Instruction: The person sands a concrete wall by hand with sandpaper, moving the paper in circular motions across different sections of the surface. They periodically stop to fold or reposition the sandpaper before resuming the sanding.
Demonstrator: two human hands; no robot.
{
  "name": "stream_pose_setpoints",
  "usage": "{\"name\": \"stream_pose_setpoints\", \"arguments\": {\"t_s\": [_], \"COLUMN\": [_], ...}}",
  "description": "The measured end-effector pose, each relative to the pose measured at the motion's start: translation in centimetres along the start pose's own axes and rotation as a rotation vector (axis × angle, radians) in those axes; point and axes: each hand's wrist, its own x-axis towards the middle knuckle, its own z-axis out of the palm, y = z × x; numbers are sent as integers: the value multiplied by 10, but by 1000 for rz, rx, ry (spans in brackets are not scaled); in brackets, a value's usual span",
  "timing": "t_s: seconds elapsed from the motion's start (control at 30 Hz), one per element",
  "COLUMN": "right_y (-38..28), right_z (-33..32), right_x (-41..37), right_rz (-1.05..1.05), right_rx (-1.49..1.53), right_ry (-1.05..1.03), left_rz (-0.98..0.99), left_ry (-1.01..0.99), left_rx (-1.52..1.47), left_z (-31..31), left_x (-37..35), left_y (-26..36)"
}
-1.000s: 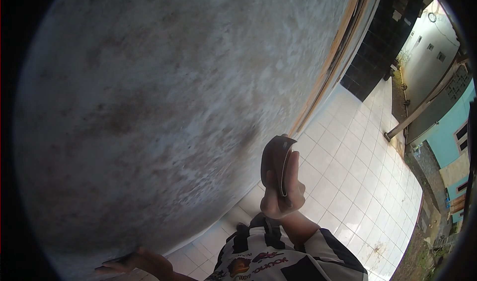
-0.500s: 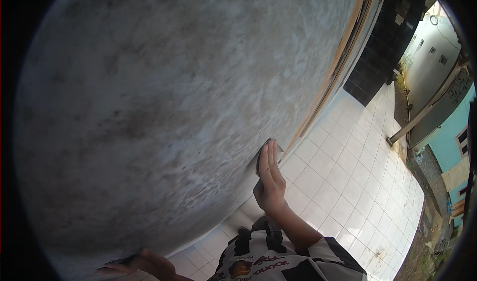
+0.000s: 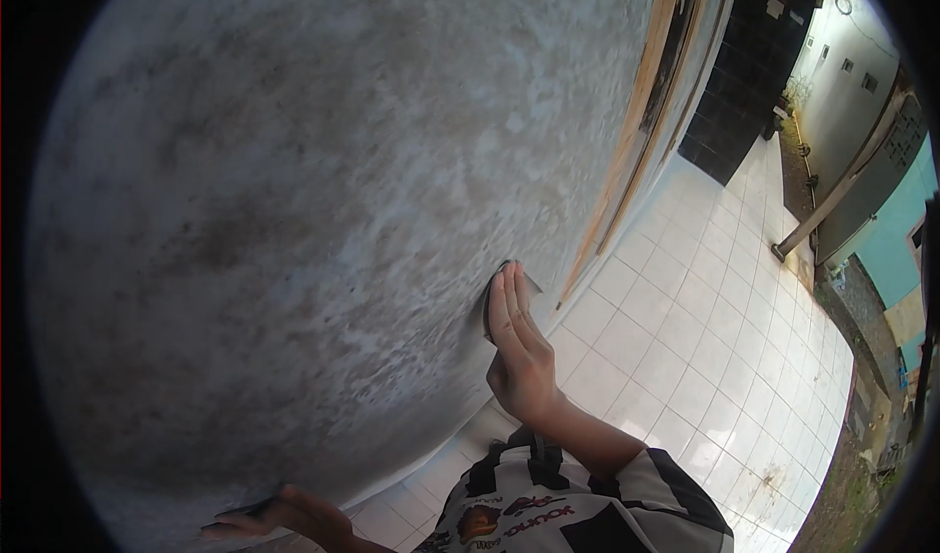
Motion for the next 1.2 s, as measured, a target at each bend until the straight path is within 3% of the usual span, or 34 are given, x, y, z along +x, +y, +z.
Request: {"name": "stream_pose_setpoints", "arguments": {"t_s": [0.47,0.57,0.73,0.97,1.1,1.2], "right_y": [-1,-2,-7,3,7,35], "right_z": [-1,-2,-1,-8,-3,-11], "right_x": [2,1,2,10,0,4], "right_rz": [22,-7,39,30,-38,-197], "right_rx": [95,94,99,3,42,-157], "right_ry": [65,5,40,47,4,-2], "left_rz": [-24,-156,-54,-75,-85,-91], "left_ry": [-149,-113,-137,-154,-152,-156], "left_rx": [-2,-73,111,65,93,83], "left_z": [-12,-6,-10,-16,-14,-11], "left_x": [-2,-1,-2,-5,-4,-4], "left_y": [11,18,1,6,9,14]}}
